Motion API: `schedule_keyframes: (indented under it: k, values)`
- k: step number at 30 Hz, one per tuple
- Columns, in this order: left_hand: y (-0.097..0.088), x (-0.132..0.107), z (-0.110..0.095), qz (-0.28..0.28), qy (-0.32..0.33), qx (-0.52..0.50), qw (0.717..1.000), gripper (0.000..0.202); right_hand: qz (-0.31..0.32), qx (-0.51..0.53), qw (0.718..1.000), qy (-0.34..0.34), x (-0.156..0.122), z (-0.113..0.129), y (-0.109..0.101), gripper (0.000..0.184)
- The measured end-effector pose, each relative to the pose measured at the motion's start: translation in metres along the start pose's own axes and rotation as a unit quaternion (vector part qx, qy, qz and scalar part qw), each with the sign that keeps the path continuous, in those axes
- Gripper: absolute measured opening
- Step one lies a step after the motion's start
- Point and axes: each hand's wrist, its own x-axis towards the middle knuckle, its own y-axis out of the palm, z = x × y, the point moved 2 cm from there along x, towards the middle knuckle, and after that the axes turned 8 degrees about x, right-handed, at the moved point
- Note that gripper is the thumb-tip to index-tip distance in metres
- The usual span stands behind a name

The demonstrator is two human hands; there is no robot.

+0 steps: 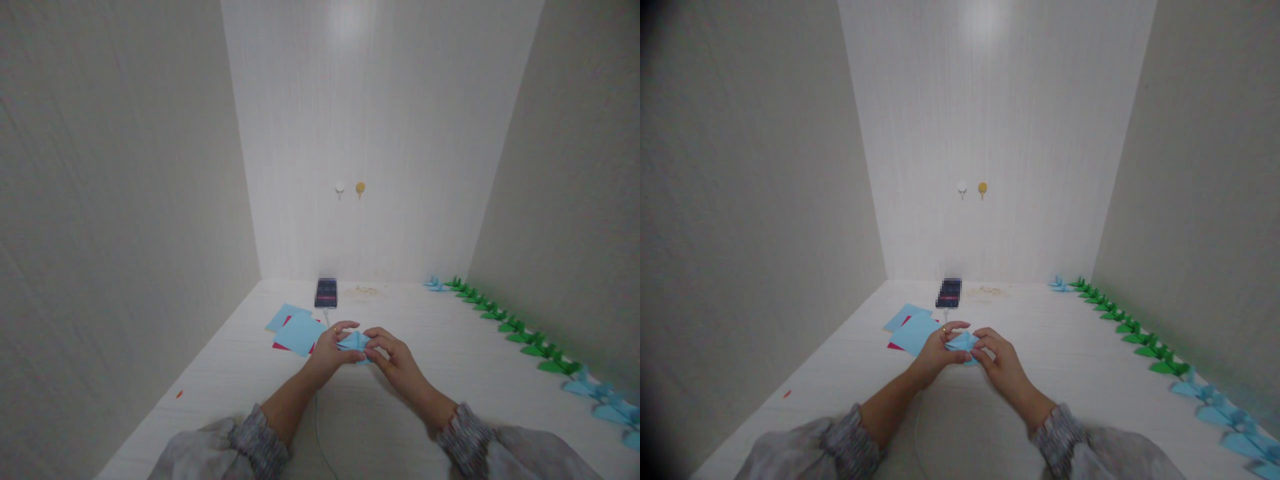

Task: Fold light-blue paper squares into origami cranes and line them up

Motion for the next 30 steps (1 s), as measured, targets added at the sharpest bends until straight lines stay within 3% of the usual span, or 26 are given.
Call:
schedule_keyframes:
  k: [6,12,17,24,30]
  values:
    - [-0.001,0.002,0.005,-0.022,0.012,0.025,0.999,0.048,-0.027,0.007,1.0,0.012,0.0,0.002,-0.001,0.011]
    - [-0.003,0.001,0.005,-0.068,0.066,0.161,0.982,0.043,-0.062,0.007,0.991,0.115,-0.002,-0.008,0.003,0.021]
    - [0.001,-0.001,0.007,-0.037,0.072,0.223,0.971,0.043,-0.021,-0.036,0.981,0.191,0.0,-0.01,0.009,0.013]
    - [0.004,0.002,0.015,-0.007,0.057,0.241,0.969,0.041,-0.021,-0.067,0.978,0.195,-0.003,-0.01,0.011,0.011]
    - [0.004,0.004,0.026,0.039,0.003,0.167,0.985,0.04,0.007,-0.082,0.979,0.188,-0.004,-0.011,0.013,0.009]
